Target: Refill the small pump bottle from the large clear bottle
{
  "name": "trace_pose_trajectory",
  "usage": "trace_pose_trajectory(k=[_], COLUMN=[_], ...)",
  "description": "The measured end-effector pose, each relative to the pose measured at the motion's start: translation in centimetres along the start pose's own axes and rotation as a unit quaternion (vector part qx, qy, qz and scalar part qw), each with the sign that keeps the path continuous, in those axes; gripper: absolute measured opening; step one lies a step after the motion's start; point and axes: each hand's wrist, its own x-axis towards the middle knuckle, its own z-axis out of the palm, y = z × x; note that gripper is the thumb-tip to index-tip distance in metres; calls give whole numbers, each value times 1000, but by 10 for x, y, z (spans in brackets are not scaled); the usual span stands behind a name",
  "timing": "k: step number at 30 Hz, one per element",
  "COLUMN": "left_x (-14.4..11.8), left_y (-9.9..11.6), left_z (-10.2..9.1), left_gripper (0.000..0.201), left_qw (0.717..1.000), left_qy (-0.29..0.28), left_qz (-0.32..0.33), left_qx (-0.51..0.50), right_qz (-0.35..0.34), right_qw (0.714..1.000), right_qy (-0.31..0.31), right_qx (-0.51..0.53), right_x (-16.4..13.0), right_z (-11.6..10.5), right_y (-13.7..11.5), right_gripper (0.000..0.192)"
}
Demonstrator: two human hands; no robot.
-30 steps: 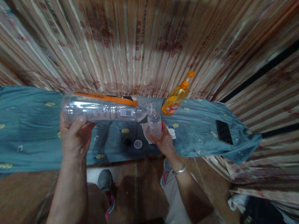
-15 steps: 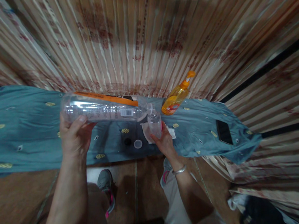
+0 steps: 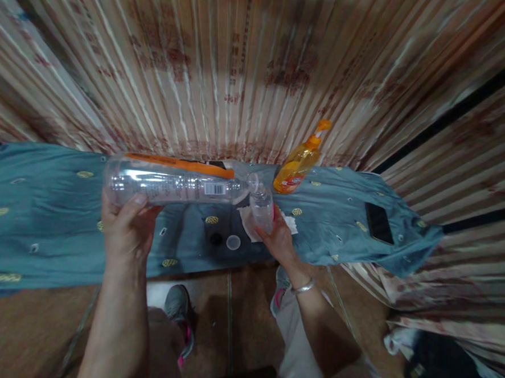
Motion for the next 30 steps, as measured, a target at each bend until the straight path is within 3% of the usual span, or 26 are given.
trace_pose_trajectory(k=[14, 23, 30], left_x=[2, 4, 3], left_y=[-5, -6, -5], left_z=[-6, -9, -7], left_gripper=[59, 60, 54], left_qw=[1000, 999, 1000], left_qy=[-10, -27, -9], left_qz=[16, 23, 12], left_qx=[23, 29, 22], right_qz=[-4, -5, -4], right_qw=[1000, 1000, 1000], right_qy=[-1, 3, 0], right_qx=[-3, -5, -9], right_x=[0, -1, -1], right_z=[-3, -1, -1], right_y=[2, 6, 6], right_gripper=[85, 87, 87])
